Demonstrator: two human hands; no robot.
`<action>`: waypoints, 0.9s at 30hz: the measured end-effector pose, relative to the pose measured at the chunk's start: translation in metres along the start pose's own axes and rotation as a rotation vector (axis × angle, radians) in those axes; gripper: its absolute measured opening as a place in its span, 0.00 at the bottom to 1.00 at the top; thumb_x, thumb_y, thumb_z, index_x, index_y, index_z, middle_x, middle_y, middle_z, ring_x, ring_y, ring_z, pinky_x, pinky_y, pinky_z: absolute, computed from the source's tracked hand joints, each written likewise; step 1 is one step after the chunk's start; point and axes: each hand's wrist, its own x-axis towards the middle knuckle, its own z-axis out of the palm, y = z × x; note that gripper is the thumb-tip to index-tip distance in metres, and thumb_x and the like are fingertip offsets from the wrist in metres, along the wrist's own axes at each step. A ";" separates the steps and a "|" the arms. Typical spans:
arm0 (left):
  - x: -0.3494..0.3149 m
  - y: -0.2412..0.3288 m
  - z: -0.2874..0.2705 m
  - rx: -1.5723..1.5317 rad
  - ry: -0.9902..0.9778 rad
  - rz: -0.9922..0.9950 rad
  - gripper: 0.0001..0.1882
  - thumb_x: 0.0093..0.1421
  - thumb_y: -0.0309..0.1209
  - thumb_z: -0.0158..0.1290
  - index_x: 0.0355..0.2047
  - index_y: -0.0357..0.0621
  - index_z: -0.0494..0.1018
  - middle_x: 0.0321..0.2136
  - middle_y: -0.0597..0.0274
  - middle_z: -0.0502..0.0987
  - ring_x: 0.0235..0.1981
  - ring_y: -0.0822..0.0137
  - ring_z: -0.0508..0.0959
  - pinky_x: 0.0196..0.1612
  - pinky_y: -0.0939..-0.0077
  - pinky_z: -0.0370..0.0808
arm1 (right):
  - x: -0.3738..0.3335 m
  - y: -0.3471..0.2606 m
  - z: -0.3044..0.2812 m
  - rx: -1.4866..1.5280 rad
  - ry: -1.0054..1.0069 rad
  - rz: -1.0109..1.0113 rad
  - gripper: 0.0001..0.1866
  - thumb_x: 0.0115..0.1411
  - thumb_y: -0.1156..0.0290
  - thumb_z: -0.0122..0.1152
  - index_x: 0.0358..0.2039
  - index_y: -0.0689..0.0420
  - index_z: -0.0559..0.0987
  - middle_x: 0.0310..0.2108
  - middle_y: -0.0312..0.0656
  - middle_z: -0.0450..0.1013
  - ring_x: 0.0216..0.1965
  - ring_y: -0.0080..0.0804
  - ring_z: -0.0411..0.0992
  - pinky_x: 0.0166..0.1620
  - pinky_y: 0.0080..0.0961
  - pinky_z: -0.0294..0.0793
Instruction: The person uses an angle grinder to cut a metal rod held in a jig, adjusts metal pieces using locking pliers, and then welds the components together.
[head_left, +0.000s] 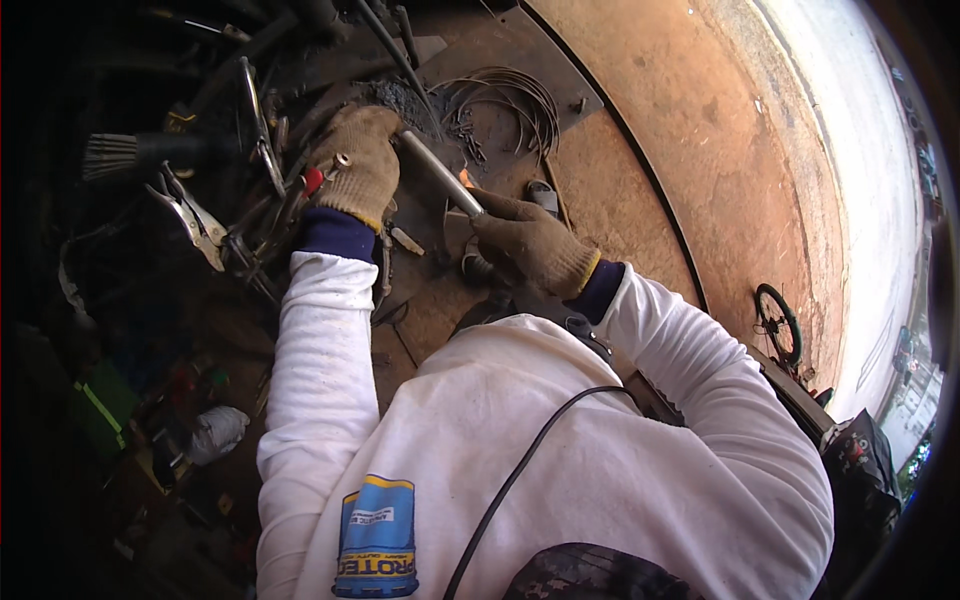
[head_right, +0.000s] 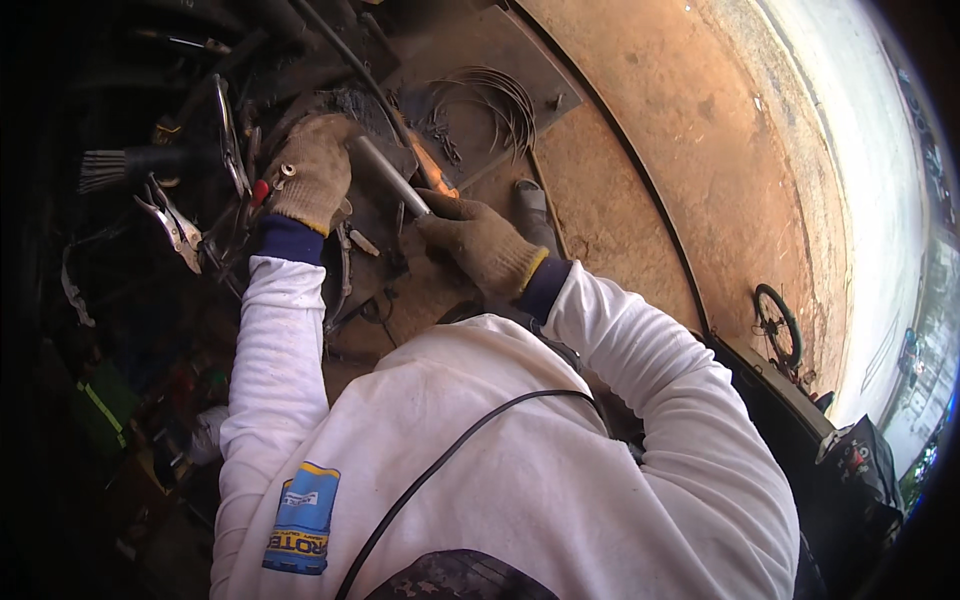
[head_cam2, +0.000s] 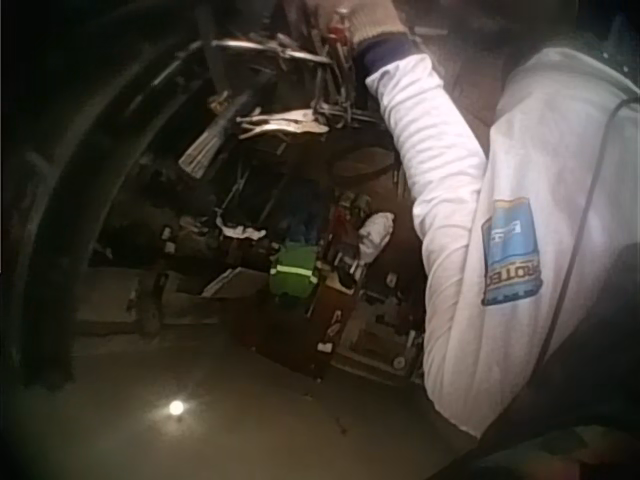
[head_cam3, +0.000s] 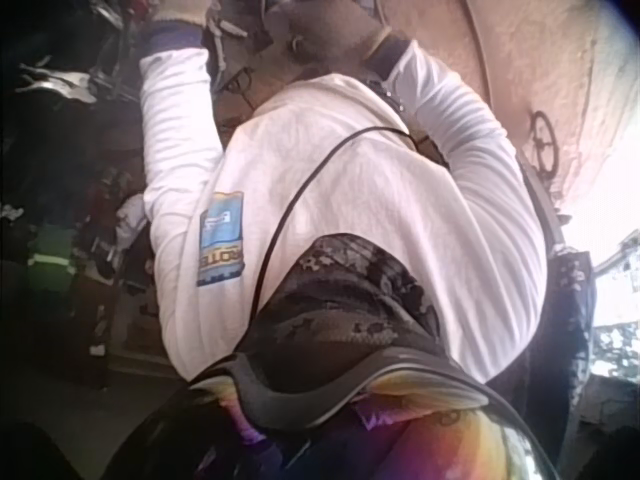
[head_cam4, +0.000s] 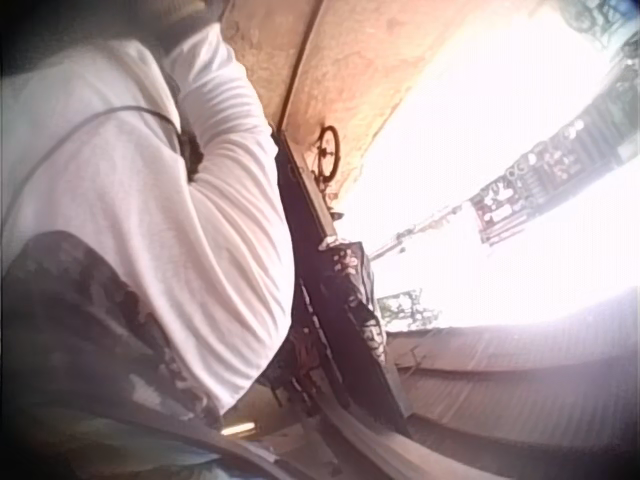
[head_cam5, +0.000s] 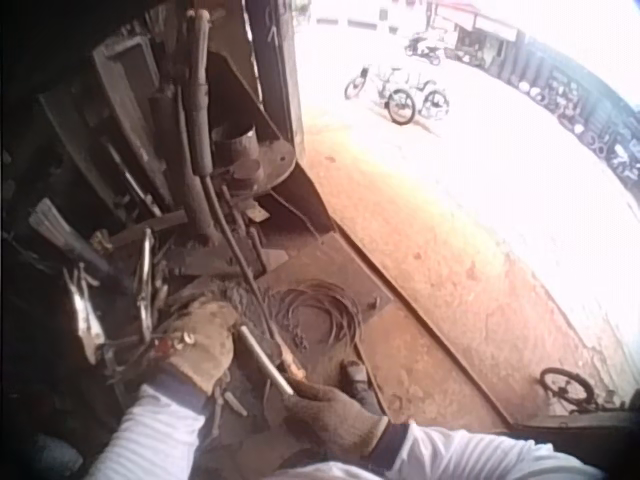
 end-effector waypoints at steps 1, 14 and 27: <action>0.000 -0.002 0.000 -0.048 0.007 -0.016 0.13 0.56 0.22 0.51 0.41 0.42 0.80 0.43 0.49 0.80 0.50 0.49 0.77 0.57 0.58 0.74 | 0.001 -0.002 -0.003 -0.008 -0.023 0.015 0.26 0.70 0.61 0.54 0.66 0.54 0.69 0.27 0.34 0.72 0.25 0.20 0.70 0.30 0.20 0.73; 0.006 0.003 -0.006 -0.129 -0.037 -0.101 0.15 0.56 0.20 0.49 0.41 0.39 0.80 0.43 0.47 0.81 0.49 0.49 0.79 0.55 0.59 0.75 | 0.006 -0.013 -0.013 -0.556 0.106 -0.161 0.28 0.68 0.61 0.56 0.66 0.56 0.69 0.30 0.35 0.74 0.31 0.21 0.71 0.33 0.24 0.74; 0.007 0.004 -0.010 -0.135 -0.059 -0.125 0.16 0.57 0.19 0.48 0.43 0.39 0.81 0.47 0.47 0.81 0.52 0.50 0.78 0.58 0.60 0.74 | 0.011 -0.021 -0.029 -0.222 -0.075 0.008 0.29 0.70 0.66 0.57 0.69 0.56 0.65 0.29 0.29 0.71 0.22 0.13 0.66 0.25 0.16 0.69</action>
